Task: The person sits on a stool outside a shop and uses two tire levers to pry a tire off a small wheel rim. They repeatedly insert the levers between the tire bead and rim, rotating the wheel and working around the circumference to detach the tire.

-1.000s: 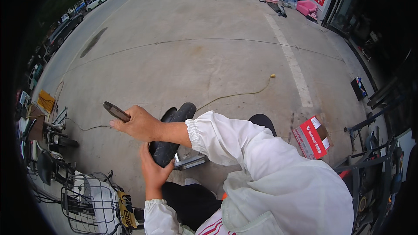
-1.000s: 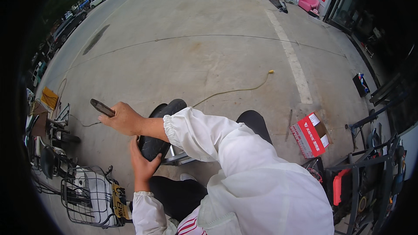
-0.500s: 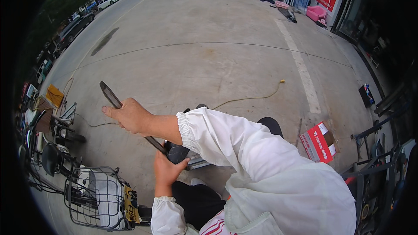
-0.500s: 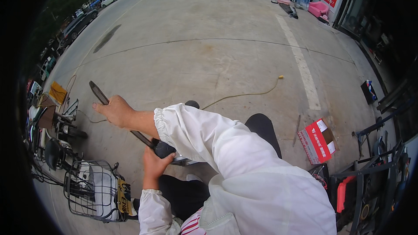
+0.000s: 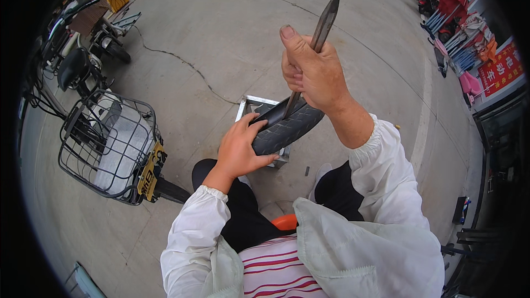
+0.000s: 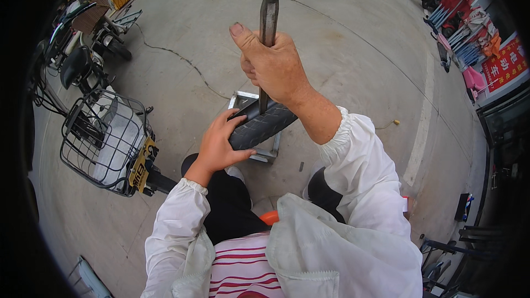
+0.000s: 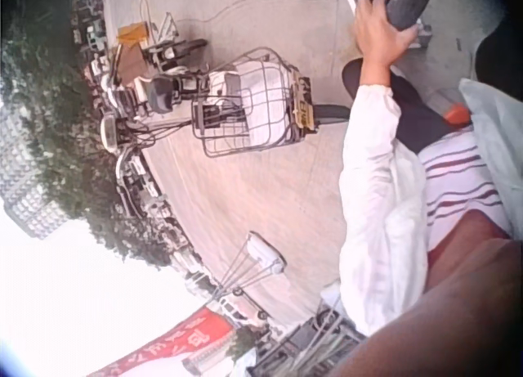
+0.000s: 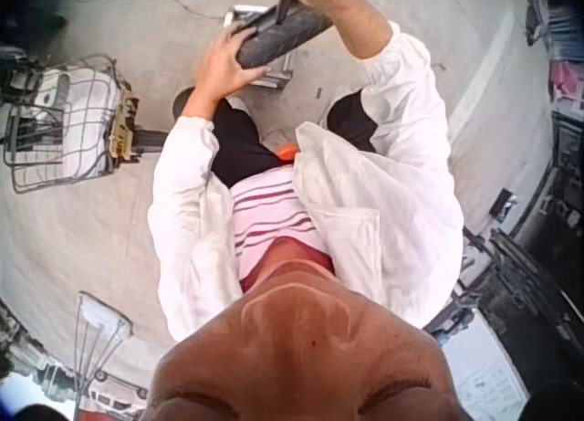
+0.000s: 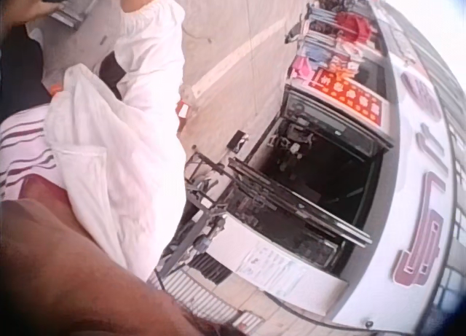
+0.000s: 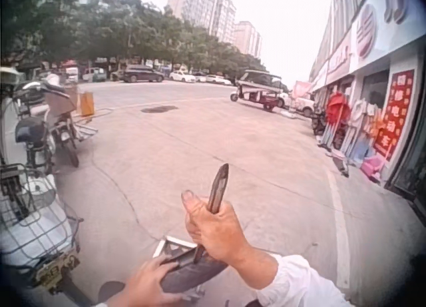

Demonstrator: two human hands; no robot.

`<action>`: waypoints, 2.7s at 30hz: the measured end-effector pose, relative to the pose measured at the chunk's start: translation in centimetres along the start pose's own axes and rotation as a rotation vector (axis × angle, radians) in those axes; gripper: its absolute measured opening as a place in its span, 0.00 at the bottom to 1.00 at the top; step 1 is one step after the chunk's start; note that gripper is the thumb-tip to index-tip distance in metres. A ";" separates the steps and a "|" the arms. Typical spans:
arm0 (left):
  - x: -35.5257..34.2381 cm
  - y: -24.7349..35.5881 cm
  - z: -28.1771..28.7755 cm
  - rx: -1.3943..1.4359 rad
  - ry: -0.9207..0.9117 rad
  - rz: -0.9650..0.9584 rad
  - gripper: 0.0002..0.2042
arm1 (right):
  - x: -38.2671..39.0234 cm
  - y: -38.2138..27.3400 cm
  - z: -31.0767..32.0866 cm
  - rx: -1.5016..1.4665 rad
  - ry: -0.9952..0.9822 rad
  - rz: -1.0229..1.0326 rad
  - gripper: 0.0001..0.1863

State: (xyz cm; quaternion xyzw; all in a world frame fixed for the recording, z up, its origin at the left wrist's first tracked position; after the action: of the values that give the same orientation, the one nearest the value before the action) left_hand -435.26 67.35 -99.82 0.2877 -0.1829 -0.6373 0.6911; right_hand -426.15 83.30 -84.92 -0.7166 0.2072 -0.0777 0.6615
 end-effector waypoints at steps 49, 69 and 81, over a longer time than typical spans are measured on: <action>-0.4 1.1 -0.4 0.007 -0.065 0.132 0.38 | -2.8 15.8 14.0 0.033 0.442 -0.616 0.26; -0.8 -0.7 -1.3 0.106 -0.057 0.169 0.36 | 11.3 4.7 23.2 -0.685 0.750 0.144 0.30; -1.8 4.8 -1.9 -0.502 0.000 -0.339 0.31 | 25.1 22.7 24.5 -1.030 1.039 0.048 0.32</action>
State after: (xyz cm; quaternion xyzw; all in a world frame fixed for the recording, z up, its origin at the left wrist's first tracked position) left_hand -430.56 69.55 -97.99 0.1341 0.0310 -0.7688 0.6245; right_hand -398.53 94.79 -114.00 -0.8028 0.5201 -0.2856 0.0585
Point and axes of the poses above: each hand's wrist, its own x-axis away from the middle knuckle, its own z-axis out of the back of the hand, y = z × x, the point moved 1 cm from there along -x, towards the middle knuckle, and after that the axes turned 14 degrees about -y, right-handed, at the moved point
